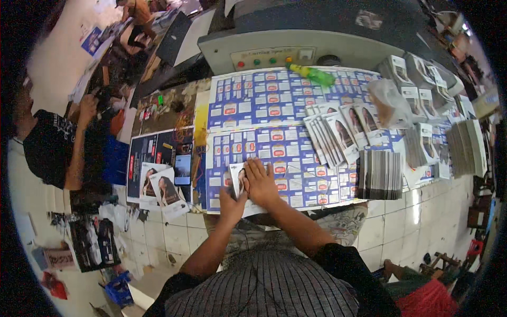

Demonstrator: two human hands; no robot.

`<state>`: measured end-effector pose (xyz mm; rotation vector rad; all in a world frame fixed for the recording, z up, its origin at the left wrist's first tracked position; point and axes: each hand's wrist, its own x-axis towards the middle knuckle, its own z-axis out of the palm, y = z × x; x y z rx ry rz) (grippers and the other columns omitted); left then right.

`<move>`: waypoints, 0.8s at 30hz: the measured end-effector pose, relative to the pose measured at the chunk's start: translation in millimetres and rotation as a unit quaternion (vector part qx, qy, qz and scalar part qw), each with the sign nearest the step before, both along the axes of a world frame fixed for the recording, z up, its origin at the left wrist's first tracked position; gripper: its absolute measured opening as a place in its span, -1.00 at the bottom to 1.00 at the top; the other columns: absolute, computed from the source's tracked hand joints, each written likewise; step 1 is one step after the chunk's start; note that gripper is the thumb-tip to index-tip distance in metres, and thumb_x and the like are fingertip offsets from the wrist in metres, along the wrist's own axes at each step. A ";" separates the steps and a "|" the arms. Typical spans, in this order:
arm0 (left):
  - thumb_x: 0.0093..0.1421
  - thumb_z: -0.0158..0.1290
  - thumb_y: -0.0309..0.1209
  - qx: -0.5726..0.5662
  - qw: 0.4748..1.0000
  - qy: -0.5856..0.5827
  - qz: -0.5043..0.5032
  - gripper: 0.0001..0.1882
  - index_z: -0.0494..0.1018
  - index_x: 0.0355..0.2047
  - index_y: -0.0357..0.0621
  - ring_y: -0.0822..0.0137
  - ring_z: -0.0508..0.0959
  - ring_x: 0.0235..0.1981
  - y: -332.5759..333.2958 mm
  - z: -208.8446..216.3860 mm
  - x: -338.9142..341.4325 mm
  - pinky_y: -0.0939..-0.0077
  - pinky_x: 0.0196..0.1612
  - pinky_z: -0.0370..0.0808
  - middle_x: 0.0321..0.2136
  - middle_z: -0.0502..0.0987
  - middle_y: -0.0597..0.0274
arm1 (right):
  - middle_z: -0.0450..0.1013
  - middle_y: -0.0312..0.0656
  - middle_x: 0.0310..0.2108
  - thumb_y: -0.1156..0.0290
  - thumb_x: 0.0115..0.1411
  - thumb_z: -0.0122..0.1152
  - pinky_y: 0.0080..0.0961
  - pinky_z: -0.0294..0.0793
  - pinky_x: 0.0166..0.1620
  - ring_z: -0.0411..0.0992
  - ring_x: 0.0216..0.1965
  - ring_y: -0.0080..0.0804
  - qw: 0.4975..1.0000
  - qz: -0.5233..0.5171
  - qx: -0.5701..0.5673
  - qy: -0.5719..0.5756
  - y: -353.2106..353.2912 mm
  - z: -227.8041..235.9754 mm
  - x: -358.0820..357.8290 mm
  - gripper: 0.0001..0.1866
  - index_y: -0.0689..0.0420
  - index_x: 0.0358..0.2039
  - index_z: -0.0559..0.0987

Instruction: The person organizes printed cards by gathering them into stacks, flipping through them to check alignment, and placing them into neat piles on a table.

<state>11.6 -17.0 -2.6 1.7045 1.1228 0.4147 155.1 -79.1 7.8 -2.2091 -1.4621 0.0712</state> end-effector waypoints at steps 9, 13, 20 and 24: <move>0.03 0.21 -0.47 -0.320 0.945 -0.019 0.067 -0.52 0.36 -0.06 -0.46 0.18 0.61 -0.32 13.6 23.0 17.6 0.28 -0.38 0.60 -0.23 0.53 0.01 | 0.13 -0.04 0.30 0.19 0.35 -0.16 0.08 -0.03 0.31 -0.03 0.37 -0.05 0.996 0.014 0.059 0.072 -11.5 4.7 4.0 -0.48 0.23 0.21 0.29; 0.02 0.23 -0.47 -0.375 0.921 -0.101 0.042 -0.34 0.21 0.08 -0.45 0.19 0.60 -0.26 13.3 13.3 22.2 0.29 -0.31 0.59 -0.16 0.50 -0.05 | 0.10 -0.06 0.31 0.17 0.36 -0.20 0.06 -0.06 0.32 -0.05 0.38 -0.06 0.992 0.009 0.071 0.105 -13.7 0.3 15.7 -0.46 0.22 0.24 0.25; 0.08 0.21 -0.39 -0.285 0.958 -0.042 0.009 -0.44 0.32 0.06 -0.37 0.15 0.59 -0.23 22.8 19.9 0.0 0.26 -0.28 0.54 -0.16 0.53 0.00 | 0.06 0.23 0.30 0.10 -0.06 0.38 0.07 -0.01 0.30 0.00 0.32 0.20 0.986 -0.158 0.050 0.020 -27.0 39.0 87.4 -0.09 0.21 0.27 0.25; 0.04 0.27 -0.33 -0.253 0.967 -0.026 -0.009 -0.38 0.35 0.07 -0.37 0.13 0.58 -0.18 5.3 16.8 35.6 0.26 -0.21 0.53 -0.10 0.52 -0.03 | 0.19 0.12 0.25 0.03 -0.19 0.42 0.13 -0.10 0.32 0.07 0.30 0.17 0.936 -0.294 0.041 -0.192 -93.4 -60.2 237.9 0.00 0.18 0.26 0.27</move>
